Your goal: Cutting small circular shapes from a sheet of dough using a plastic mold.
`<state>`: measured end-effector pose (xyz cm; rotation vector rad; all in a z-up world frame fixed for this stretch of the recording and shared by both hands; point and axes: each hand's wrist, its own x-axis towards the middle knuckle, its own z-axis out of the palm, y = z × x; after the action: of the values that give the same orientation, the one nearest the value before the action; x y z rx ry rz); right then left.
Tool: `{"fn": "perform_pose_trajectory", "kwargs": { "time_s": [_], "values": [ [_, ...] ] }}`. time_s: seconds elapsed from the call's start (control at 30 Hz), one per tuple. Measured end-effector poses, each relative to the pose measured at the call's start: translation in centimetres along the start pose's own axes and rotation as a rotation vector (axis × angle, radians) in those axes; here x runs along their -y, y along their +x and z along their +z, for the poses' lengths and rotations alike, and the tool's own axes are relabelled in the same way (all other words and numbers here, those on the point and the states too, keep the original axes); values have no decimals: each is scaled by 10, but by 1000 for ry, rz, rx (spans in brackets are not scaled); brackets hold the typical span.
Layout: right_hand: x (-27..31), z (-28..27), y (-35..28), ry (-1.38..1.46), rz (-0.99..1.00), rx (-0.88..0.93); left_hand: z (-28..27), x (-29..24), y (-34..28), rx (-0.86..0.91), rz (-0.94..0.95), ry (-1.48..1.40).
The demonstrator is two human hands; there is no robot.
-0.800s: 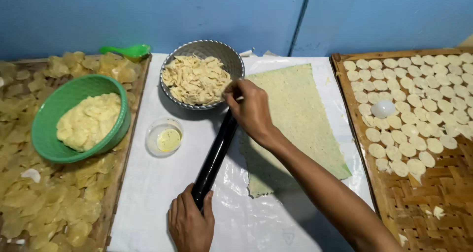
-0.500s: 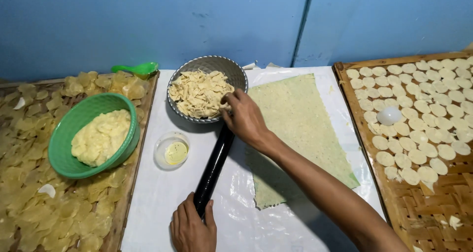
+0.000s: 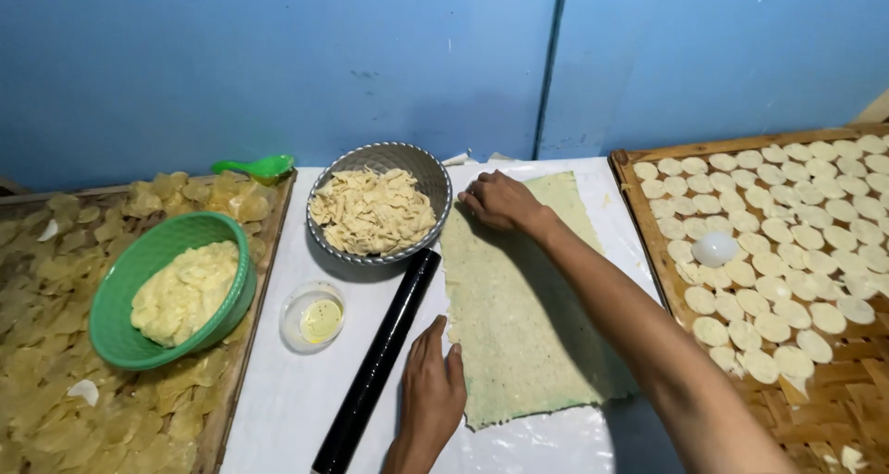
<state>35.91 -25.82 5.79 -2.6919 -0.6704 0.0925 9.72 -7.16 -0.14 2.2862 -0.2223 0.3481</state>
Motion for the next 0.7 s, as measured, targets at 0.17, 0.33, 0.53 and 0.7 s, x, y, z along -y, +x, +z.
{"fn": "perform_pose_trajectory", "kwargs": {
  "time_s": [0.17, 0.33, 0.53, 0.7],
  "values": [
    [0, -2, -32, 71, -32, -15, 24, 19, 43, 40, -36, 3],
    [1, -1, -87, 109, -150, -40, 30, -3, 84, 82, -98, -143],
    [-29, -24, -166, -89, -37, -261, 25, -23, 110, 35, -182, -236],
    [-109, -35, -241, -584, 602, -438, 42, 3, 102, -153, -205, -440]
  ]
}}
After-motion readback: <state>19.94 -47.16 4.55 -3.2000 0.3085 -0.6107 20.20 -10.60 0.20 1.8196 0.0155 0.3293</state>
